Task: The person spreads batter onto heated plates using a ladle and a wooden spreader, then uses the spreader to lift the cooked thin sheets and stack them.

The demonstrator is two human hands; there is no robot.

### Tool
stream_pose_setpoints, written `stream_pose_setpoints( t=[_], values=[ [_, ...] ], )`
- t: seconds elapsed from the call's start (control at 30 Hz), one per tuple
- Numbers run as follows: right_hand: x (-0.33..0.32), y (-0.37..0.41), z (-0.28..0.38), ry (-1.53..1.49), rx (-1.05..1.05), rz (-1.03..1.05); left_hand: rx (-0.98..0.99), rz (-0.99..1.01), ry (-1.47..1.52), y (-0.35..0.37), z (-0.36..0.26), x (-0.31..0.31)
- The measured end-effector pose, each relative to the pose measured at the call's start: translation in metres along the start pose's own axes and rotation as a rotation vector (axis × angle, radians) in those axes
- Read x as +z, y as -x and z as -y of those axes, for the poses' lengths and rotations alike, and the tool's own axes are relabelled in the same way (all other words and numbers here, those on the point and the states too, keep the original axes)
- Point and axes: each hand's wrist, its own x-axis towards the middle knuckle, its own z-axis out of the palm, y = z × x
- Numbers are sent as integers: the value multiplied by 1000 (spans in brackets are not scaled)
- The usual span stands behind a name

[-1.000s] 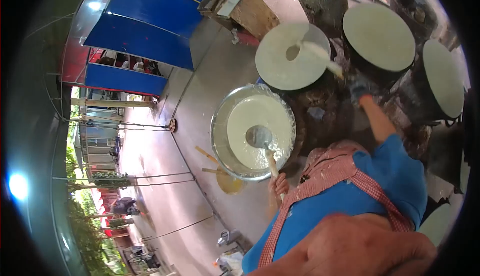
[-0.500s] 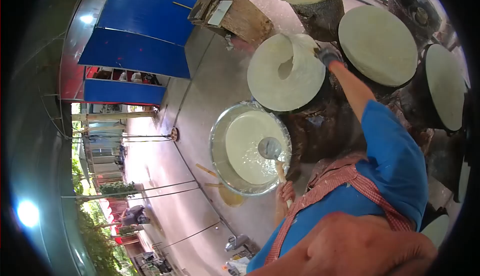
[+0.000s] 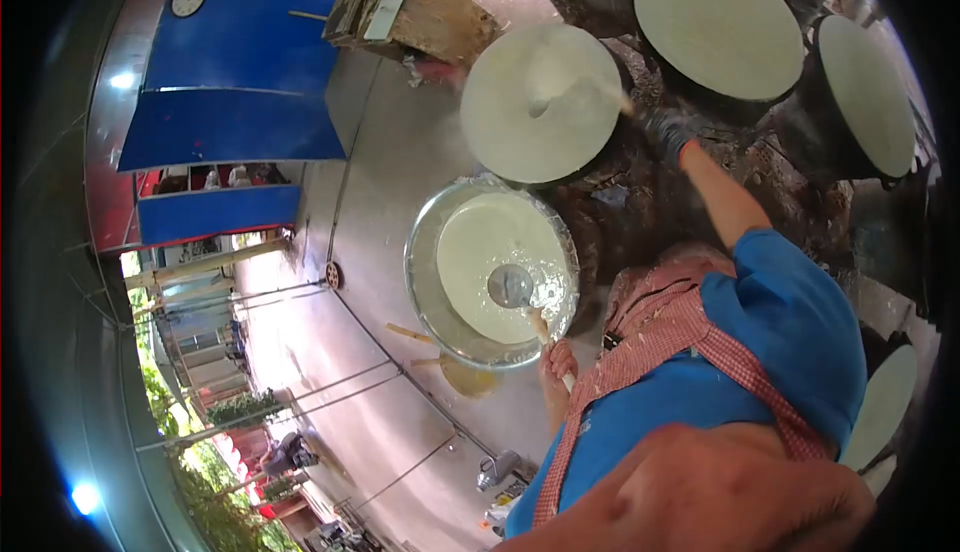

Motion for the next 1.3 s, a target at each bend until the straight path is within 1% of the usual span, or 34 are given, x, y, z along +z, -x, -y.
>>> stream_pose_setpoints(
  t=[0.07,0.1,0.13,0.2,0.23,0.3,0.37,0.4,0.47,0.5,0.53,0.6,0.63,0.67,0.7,0.73,0.77,0.83,0.87,0.9,0.93,0.97,1.0,1.03,1.07,1.1,1.13,1.17,1.2,1.23,1.27,1.3],
  values=[
    [50,2,-4,-655,108,-22,-16,-21,25,-14,-19,-7],
    [79,11,1,-1421,191,18,0,-57,53,-12,-25,-12],
    [71,15,-8,-1417,186,13,-4,-51,53,-16,-26,-14],
    [43,17,-23,-1054,42,94,-70,79,141,-19,-28,-12],
    [30,4,-28,-1061,24,85,-65,95,129,-20,-29,-9],
    [4,-40,-42,-700,49,-227,-39,146,-21,-20,-23,0],
    [-15,-69,-53,-327,101,-516,-31,156,-29,-25,-21,5],
    [-17,-79,-48,-337,99,-518,-24,153,-21,-27,-21,7],
    [-37,-85,-15,-95,18,-86,12,121,-35,-34,-27,10],
    [-55,-63,-8,6,-186,-8,31,97,-75,-40,-30,15],
    [-54,-54,-14,6,-200,8,52,75,-106,-48,-31,18],
    [-52,-43,-32,76,-432,-147,58,1,-36,-70,-48,21],
    [-98,-25,-22,167,-302,-7,81,-57,-146,-81,-50,35],
    [-106,-31,-27,90,-227,88,108,-79,-221,-99,-67,33],
    [-98,-27,-34,-10,-125,11,58,8,-141,-111,-58,55],
    [-88,-18,-38,-111,-20,-62,60,16,-129,-128,-57,71],
    [-85,-8,-35,-105,-35,-54,108,-11,-202,-139,-44,95],
    [-80,6,-30,198,-276,-47,9,39,-197,-172,-47,114],
    [-75,8,-40,200,-292,-35,-27,37,-186,-182,-38,127],
    [-71,7,-57,156,-289,-128,-62,41,-177,-190,-26,143],
    [-71,5,-67,112,-285,-224,7,26,-269,-198,-15,154],
    [-88,25,-58,-21,-119,-270,74,10,-362,-207,-4,158],
    [-77,33,-58,-12,-130,-277,76,24,-354,-217,5,161],
    [-50,37,-59,173,-160,-274,142,-31,-453,-228,16,161],
    [-33,43,-55,185,-176,-219,203,-87,-551,-242,27,162],
    [-15,49,-52,195,-193,-163,314,-93,-677,-259,41,159],
    [-4,61,-40,27,-194,-43,421,-113,-799,-271,54,153],
    [7,68,-33,-59,-283,-219,395,-139,-767,-279,65,150],
    [13,71,-28,-149,-372,-395,376,-152,-757,-270,66,147],
    [4,73,-26,-142,-360,-374,-16,-15,-366,-252,57,153],
    [-11,77,-24,-54,-356,-296,-383,113,48,-235,48,153],
    [-25,84,-23,33,-361,-215,-87,68,-328,-206,44,134]
  ],
)
